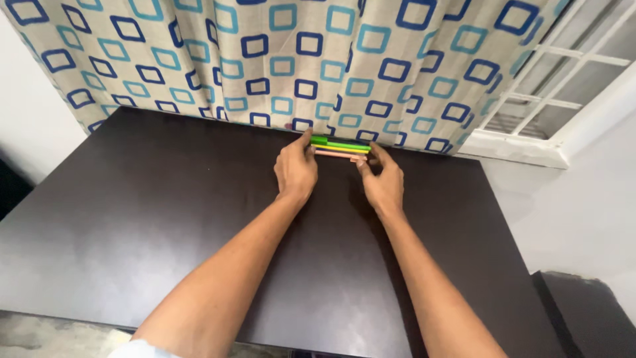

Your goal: The person repeatedly opens a desk drawer, selects individual pens and a small blue pouch, and places them in a neat row on the desk surface. The person handles each item one at a time and continues until the drawer is emptied.

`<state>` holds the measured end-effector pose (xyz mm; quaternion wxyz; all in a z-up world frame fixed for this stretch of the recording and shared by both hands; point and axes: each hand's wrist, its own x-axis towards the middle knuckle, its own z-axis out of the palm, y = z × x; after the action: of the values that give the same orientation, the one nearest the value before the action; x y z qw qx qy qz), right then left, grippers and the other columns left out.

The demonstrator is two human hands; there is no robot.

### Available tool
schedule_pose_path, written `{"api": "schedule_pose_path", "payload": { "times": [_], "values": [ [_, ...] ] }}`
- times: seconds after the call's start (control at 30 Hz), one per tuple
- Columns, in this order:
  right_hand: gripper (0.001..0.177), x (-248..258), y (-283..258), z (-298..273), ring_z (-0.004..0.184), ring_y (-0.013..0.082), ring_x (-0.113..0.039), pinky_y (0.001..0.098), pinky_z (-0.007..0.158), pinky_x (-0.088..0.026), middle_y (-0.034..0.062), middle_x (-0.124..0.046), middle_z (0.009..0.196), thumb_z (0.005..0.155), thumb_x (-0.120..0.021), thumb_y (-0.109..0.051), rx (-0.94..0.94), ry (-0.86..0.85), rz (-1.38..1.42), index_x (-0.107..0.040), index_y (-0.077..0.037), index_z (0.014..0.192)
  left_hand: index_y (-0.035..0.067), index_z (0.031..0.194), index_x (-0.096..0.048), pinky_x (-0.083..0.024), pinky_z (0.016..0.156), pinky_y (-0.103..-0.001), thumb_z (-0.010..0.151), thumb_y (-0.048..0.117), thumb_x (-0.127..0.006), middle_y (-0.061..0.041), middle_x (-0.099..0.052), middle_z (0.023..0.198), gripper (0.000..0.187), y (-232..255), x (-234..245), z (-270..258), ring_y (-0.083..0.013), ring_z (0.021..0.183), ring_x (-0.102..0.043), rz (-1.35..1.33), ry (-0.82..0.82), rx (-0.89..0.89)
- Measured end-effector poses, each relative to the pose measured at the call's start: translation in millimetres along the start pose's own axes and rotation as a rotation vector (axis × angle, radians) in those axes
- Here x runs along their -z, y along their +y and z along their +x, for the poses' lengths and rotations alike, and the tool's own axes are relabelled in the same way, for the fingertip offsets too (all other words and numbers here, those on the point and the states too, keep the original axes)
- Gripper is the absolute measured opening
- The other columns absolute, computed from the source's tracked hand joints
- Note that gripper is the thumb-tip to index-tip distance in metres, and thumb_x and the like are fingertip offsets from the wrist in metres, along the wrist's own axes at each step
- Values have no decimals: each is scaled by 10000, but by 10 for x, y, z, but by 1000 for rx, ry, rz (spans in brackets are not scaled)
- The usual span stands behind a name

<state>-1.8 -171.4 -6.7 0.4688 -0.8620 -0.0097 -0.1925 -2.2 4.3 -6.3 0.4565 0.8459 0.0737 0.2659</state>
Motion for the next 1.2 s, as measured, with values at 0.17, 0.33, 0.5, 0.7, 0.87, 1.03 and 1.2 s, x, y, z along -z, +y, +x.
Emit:
{"api": "schedule_pose_path", "payload": {
  "times": [0.17,0.33,0.5,0.7,0.87,1.03,1.2],
  "values": [
    [663,-84,46,192,1246,271,-627,409,1057,-465,131,-645,1393,853,-761,-305,61,-47,-23,-553,-70,1438,165,1480,-530,-523,915,-508,929,143,-613,-223,-738,1050,558,28,-40,149,-412,1025,-692,70,-91,16],
    [640,-156,120,315,1286,301,-584,422,1066,-445,157,-640,1371,867,-774,-327,83,-37,-54,-570,-56,1410,126,1543,-423,-536,902,-514,839,182,-622,-238,-740,1014,734,46,-78,256,-412,1011,-698,171,-182,46],
    [596,-206,229,371,1301,307,-611,410,1086,-464,195,-659,1350,868,-777,-301,79,-14,-29,-603,-20,1364,84,1527,-448,-531,921,-513,821,207,-617,-242,-740,1004,736,-16,-140,298,-420,997,-702,194,-160,41],
    [556,-230,287,397,1296,338,-622,411,1082,-473,236,-662,1329,883,-770,-262,134,-6,21,-616,25,1333,65,1526,-453,-532,931,-498,816,193,-605,-248,-737,994,737,-33,-151,302,-416,987,-707,211,-180,59],
    [492,-201,240,388,1120,310,-690,402,977,-529,209,-718,1216,884,-763,-268,130,66,-3,-666,21,1270,81,1515,-474,-517,957,-482,818,179,-604,-243,-727,1079,716,-121,-182,299,-415,1059,-687,108,-125,73],
    [406,-128,199,321,892,222,-645,342,828,-525,119,-772,1045,925,-732,-311,81,62,157,-723,8,1175,-3,1391,-603,-534,969,-405,824,65,-667,-203,-731,1226,574,-357,-242,268,-346,1188,-683,-203,80,-154],
    [376,-10,285,245,906,104,-669,269,855,-507,61,-770,966,974,-686,-355,109,-243,303,-727,-10,1117,4,1311,-660,-575,859,-269,899,61,-697,-142,-788,1131,417,-379,-98,63,-196,1072,-758,-434,-116,-5]
  ]
}}
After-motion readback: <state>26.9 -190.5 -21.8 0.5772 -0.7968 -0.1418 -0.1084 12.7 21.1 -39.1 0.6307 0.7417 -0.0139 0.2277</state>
